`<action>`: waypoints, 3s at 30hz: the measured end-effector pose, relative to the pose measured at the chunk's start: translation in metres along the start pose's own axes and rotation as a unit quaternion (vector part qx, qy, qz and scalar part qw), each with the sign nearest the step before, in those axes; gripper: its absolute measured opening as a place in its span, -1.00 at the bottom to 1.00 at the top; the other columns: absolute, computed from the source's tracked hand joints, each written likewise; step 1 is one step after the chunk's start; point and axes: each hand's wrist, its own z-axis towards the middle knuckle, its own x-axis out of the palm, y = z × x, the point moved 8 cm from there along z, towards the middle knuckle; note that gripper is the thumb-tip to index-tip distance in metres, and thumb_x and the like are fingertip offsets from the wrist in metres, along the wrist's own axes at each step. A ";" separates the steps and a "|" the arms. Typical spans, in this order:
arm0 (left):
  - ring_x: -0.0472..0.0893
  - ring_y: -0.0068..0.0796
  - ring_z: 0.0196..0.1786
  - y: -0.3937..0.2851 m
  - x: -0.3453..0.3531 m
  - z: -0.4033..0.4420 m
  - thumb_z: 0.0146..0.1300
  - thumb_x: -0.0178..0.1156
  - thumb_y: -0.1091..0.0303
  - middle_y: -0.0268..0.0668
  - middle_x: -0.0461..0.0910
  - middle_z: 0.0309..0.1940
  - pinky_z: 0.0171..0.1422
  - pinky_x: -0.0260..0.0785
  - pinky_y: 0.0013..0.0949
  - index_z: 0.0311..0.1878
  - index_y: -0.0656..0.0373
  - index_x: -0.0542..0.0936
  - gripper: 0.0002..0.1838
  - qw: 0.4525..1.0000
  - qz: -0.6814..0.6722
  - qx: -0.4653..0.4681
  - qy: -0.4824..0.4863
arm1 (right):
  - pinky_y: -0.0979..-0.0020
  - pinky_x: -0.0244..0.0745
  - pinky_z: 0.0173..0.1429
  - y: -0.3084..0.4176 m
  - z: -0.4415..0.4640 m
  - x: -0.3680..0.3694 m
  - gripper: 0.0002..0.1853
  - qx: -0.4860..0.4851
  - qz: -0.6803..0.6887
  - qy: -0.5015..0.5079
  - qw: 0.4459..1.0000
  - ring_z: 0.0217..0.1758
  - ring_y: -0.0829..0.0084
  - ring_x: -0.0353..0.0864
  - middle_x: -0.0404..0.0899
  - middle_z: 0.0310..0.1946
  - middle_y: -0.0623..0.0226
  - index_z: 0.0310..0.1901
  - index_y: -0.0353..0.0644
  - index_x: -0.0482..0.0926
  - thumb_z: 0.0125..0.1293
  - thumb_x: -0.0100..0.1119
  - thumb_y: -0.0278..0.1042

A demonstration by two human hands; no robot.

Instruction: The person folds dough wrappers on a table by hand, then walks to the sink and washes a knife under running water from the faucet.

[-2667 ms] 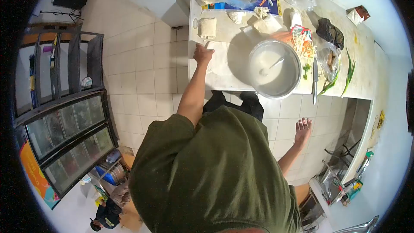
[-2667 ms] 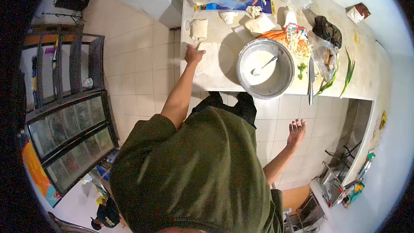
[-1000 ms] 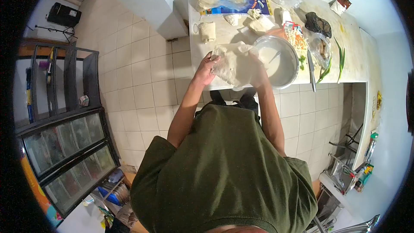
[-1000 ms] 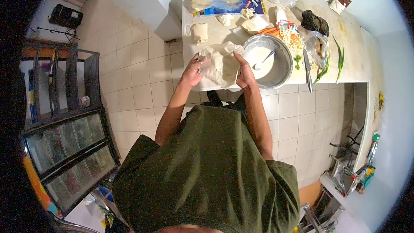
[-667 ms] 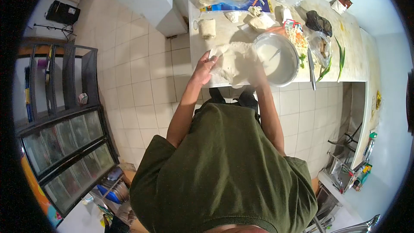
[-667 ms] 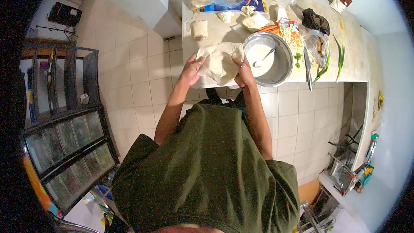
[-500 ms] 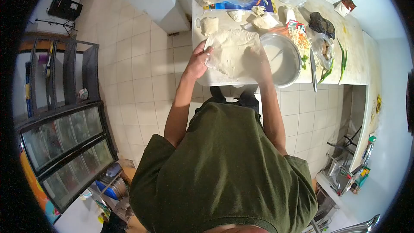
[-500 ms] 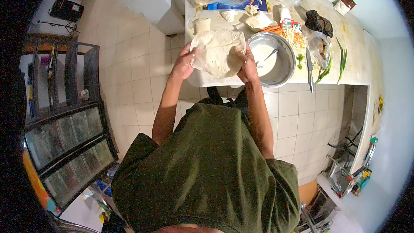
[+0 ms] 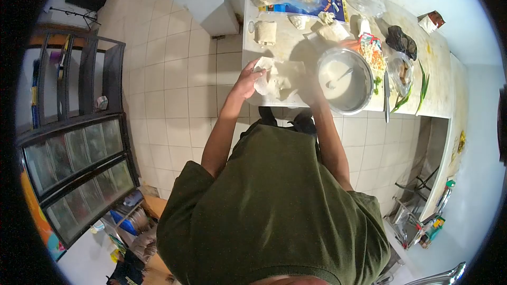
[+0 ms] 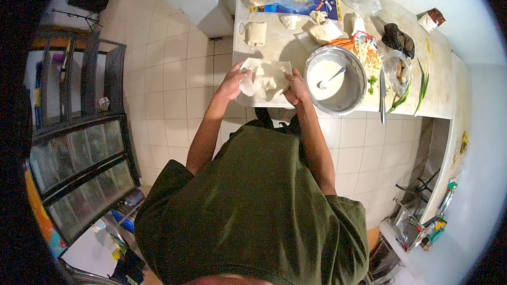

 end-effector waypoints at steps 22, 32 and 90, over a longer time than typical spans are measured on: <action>0.58 -0.49 -0.24 0.090 -0.106 0.014 0.28 0.30 0.38 -0.26 0.52 -0.16 -0.14 0.62 -0.29 0.16 0.27 0.38 -0.55 0.970 0.124 -0.035 -0.207 | 0.22 0.57 -0.03 -0.143 -0.019 -0.037 -0.55 0.279 0.109 -0.117 0.947 -0.09 0.38 0.62 0.59 -0.14 0.28 0.22 -0.14 0.32 0.37 0.18 -0.24; 0.58 -0.49 -0.22 0.094 -0.075 0.005 0.35 0.20 0.39 -0.31 0.52 -0.20 -0.13 0.62 -0.26 0.15 0.18 0.43 -0.66 0.971 0.119 0.018 -0.205 | 0.19 0.64 -0.19 -0.163 -0.013 -0.037 -0.47 0.284 0.045 -0.137 0.948 -0.21 0.35 0.66 0.61 -0.17 0.23 0.21 -0.20 0.33 0.26 0.29 -0.31; 0.52 -0.06 0.00 0.014 -0.074 0.059 0.14 0.39 0.24 -0.17 0.54 -0.15 0.09 0.41 -0.04 -0.20 0.08 0.57 -0.76 0.757 0.577 0.121 -0.282 | 0.04 0.45 -0.05 -0.230 0.017 -0.089 -0.75 -0.015 -0.453 -0.044 0.891 -0.18 -0.09 0.60 0.55 -0.31 -0.05 -0.18 -0.31 0.43 0.32 0.11 -0.26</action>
